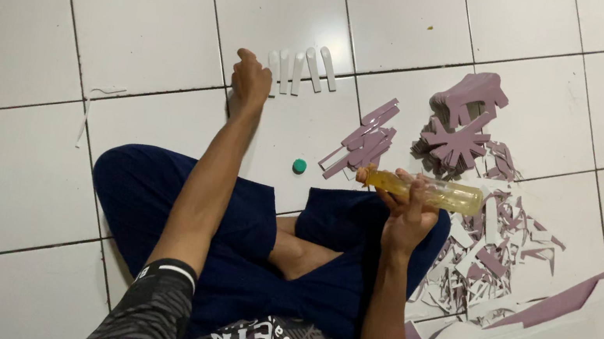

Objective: The person sits cross-legged on a tiled floor applying glue from a plastic bottle to small white foam cut pieces and arranging the glued pieces in a row on the floor. The person then sets the bottle aside and picks up, unfolds, and smooths a long white foam sheet.

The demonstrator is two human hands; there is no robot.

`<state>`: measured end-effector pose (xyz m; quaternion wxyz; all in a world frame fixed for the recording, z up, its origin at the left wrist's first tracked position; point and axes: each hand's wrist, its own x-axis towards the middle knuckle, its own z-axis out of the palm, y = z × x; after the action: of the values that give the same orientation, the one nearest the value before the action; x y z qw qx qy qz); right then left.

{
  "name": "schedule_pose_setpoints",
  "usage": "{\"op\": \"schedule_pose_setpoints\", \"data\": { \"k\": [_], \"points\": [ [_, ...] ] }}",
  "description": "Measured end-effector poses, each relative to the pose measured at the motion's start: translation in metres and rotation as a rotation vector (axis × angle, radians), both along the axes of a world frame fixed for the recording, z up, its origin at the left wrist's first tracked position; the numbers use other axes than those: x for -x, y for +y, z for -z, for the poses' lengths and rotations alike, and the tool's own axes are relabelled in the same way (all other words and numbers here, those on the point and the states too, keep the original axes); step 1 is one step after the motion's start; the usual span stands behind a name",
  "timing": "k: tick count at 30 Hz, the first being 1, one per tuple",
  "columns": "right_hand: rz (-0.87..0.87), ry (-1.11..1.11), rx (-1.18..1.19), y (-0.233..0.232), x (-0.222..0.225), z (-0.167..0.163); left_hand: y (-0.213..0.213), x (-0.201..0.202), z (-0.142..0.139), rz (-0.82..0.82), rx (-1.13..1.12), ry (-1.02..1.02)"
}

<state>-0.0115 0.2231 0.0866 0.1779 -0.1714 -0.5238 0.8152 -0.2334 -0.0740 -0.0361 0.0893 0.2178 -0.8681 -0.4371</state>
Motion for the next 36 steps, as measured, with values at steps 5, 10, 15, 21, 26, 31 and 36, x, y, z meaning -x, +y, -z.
{"op": "schedule_pose_setpoints", "data": {
  "k": [5, 10, 15, 21, 26, 31, 36],
  "points": [
    [0.095, 0.062, 0.095, 0.005, 0.007, -0.008, 0.082, -0.06, 0.006, 0.499, -0.038, 0.045],
    [0.078, 0.118, 0.088, 0.012, -0.003, -0.02, 0.153, -0.123, 0.015, 0.647, 0.126, 0.024],
    [0.091, 0.135, 0.063, 0.02, -0.013, -0.029, 0.158, -0.131, 0.029, 0.624, 0.187, 0.006],
    [0.08, 0.178, 0.071, 0.013, -0.014, -0.034, 0.137, -0.137, 0.019, 0.586, 0.036, 0.052],
    [0.014, 0.18, -0.104, -0.001, -0.018, -0.052, 0.106, -0.164, -0.045, 0.572, -0.744, -0.051],
    [-0.079, 0.225, -0.274, -0.026, -0.019, -0.078, 0.076, -0.193, -0.125, 0.574, -0.898, -0.131],
    [-0.181, 0.308, -0.376, -0.047, -0.023, -0.094, 0.063, -0.207, -0.173, 0.566, -0.858, -0.103]
  ]
}}
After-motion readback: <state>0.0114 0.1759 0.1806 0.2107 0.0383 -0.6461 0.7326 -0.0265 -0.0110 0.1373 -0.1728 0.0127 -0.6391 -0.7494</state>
